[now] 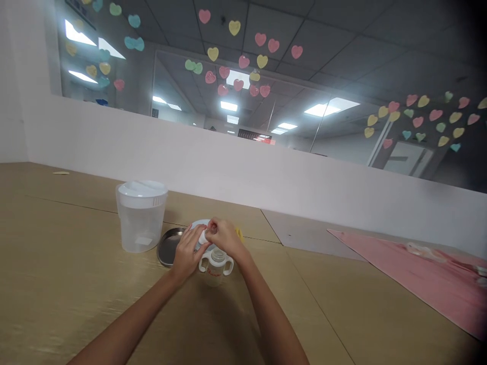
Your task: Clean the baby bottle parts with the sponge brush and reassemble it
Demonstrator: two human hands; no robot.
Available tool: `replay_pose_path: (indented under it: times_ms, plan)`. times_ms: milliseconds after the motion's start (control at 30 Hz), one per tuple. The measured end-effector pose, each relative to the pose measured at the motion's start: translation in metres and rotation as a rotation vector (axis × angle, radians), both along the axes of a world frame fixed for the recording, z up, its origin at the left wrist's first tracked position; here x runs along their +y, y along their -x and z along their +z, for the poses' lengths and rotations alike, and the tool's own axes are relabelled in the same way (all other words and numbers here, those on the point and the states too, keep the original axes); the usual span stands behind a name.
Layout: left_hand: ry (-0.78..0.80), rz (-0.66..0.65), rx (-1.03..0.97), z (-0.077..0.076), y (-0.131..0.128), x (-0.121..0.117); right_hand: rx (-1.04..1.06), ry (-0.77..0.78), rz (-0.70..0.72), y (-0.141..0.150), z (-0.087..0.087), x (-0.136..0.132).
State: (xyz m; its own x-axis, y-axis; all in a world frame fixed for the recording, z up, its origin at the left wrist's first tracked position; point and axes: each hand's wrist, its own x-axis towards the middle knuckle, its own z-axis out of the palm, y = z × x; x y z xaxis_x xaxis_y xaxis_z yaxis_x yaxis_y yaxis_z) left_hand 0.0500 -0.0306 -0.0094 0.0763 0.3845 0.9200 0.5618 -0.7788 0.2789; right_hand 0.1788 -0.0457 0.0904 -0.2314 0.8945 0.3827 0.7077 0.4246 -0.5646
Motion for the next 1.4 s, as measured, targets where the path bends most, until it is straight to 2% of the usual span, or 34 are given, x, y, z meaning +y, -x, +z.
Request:
replay_pose_path:
  times_ms: [100,200,300,433,500,767,933,1200,1300,1400]
  plan:
    - [0.125,-0.015,-0.070,0.002,0.000,0.000,0.235,0.177,0.083,-0.010,-0.005,0.012]
    - [0.296,-0.036,-0.138,0.002,0.000,0.003,0.291,0.239,0.026,-0.019,-0.009,0.021]
    - [0.363,-0.008,-0.094,-0.001,0.001,0.009,0.205,0.207,-0.065,-0.025,-0.015,0.027]
    - [0.385,0.250,0.046,-0.008,0.001,0.015,0.002,0.153,-0.218,-0.029,-0.026,0.033]
    - [0.385,0.311,0.084,-0.012,0.000,0.015,-0.099,0.148,-0.265,-0.031,-0.032,0.034]
    - [0.339,0.292,0.108,-0.019,-0.002,0.017,-0.339,0.215,-0.262,-0.032,-0.045,0.036]
    - [0.359,0.292,0.129,-0.016,-0.003,0.016,-0.380,0.229,-0.243,-0.031,-0.049,0.037]
    - [0.385,0.269,0.133,-0.014,-0.003,0.012,-0.391,0.225,-0.217,-0.029,-0.045,0.033]
    - [0.455,0.247,0.133,-0.010,-0.001,0.011,-0.375,0.210,-0.219,-0.029,-0.041,0.033]
    - [0.450,0.212,0.046,0.006,0.004,0.004,-0.335,0.164,-0.233,-0.029,-0.029,0.032]
